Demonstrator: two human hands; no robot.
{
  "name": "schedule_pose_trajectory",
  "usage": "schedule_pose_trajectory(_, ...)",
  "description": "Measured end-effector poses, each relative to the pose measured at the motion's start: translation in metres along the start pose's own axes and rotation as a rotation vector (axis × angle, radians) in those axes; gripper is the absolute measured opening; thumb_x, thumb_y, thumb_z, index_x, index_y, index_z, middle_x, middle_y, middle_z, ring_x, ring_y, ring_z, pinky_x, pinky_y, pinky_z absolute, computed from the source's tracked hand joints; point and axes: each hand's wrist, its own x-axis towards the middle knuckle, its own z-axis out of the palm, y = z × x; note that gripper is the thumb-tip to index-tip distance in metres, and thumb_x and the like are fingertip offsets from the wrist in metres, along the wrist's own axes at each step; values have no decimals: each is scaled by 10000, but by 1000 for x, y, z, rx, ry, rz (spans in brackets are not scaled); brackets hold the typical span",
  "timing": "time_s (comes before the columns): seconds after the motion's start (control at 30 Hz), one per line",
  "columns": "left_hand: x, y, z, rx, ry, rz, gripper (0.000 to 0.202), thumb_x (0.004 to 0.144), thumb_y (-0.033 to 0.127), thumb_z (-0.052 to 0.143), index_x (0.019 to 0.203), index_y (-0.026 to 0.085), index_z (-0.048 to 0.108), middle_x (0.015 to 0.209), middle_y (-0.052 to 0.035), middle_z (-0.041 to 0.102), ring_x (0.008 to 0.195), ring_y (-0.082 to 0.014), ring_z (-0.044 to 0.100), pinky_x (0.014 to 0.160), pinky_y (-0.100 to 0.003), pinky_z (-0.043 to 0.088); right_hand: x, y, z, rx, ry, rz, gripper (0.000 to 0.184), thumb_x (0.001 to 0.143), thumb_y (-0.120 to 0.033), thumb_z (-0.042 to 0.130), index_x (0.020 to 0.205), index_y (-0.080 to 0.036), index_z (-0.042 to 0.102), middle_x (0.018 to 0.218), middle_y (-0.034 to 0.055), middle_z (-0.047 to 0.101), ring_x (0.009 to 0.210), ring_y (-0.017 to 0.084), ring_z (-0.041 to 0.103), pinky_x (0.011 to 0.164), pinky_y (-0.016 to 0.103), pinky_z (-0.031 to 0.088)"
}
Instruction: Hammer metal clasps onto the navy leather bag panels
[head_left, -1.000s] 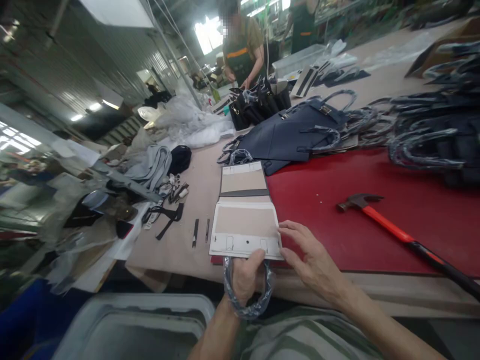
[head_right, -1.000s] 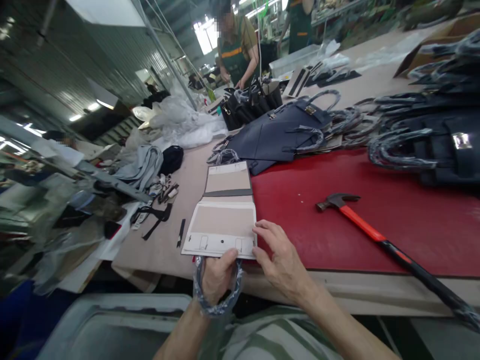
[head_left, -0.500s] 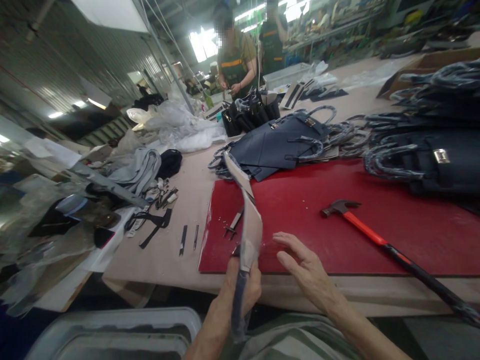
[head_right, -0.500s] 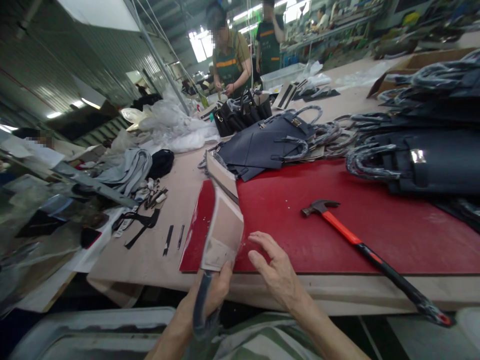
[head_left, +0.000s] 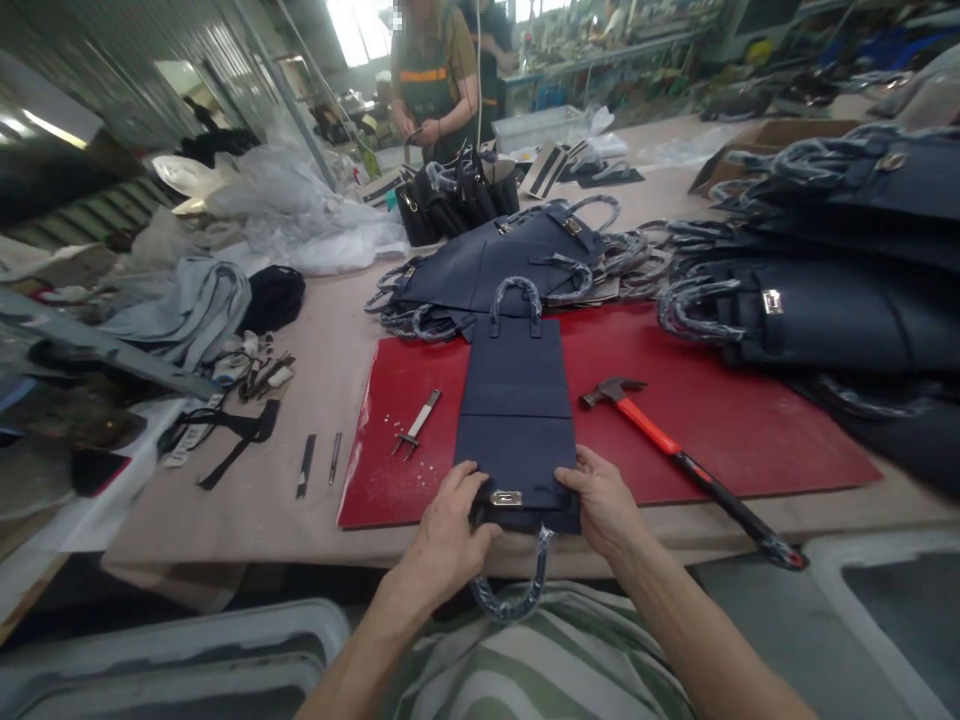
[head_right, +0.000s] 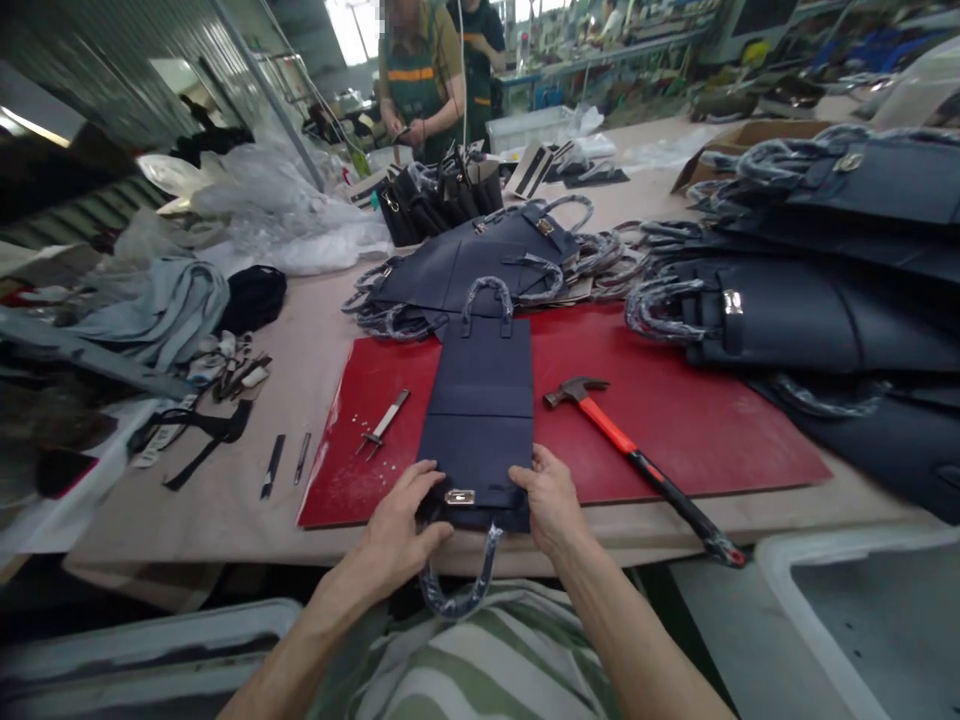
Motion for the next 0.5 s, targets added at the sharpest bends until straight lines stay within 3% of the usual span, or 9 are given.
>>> schedule_pose_trajectory(0.2,-10,-9,5,-99,130,-74,472,828,205,594,1287,95,596,1474,-179,480,1380,-291,462,1183,-475,369,3,-5,3,20,-2,37,528,468,-196,814,977,-168,673,953,63,768,866,249,719,811,355,571)
schedule_pose_trajectory(0.33,-6,-5,17,-243,277,-233,499,791,261,627,1267,110,622,1427,-178,534,1352,-306,484,1165,-462,372,0,-8,-2,72,-55,189,676,506,-269,888,1129,-175,646,1035,111,764,875,298,736,837,424,591)
schedule_pose_trajectory(0.5,20,-6,16,-555,339,-502,574,710,387,699,1190,77,643,1097,-169,703,984,-268,673,891,-348,534,16,-14,-15,67,-164,342,776,611,-374,874,1316,-206,597,1049,124,764,917,322,739,907,441,571)
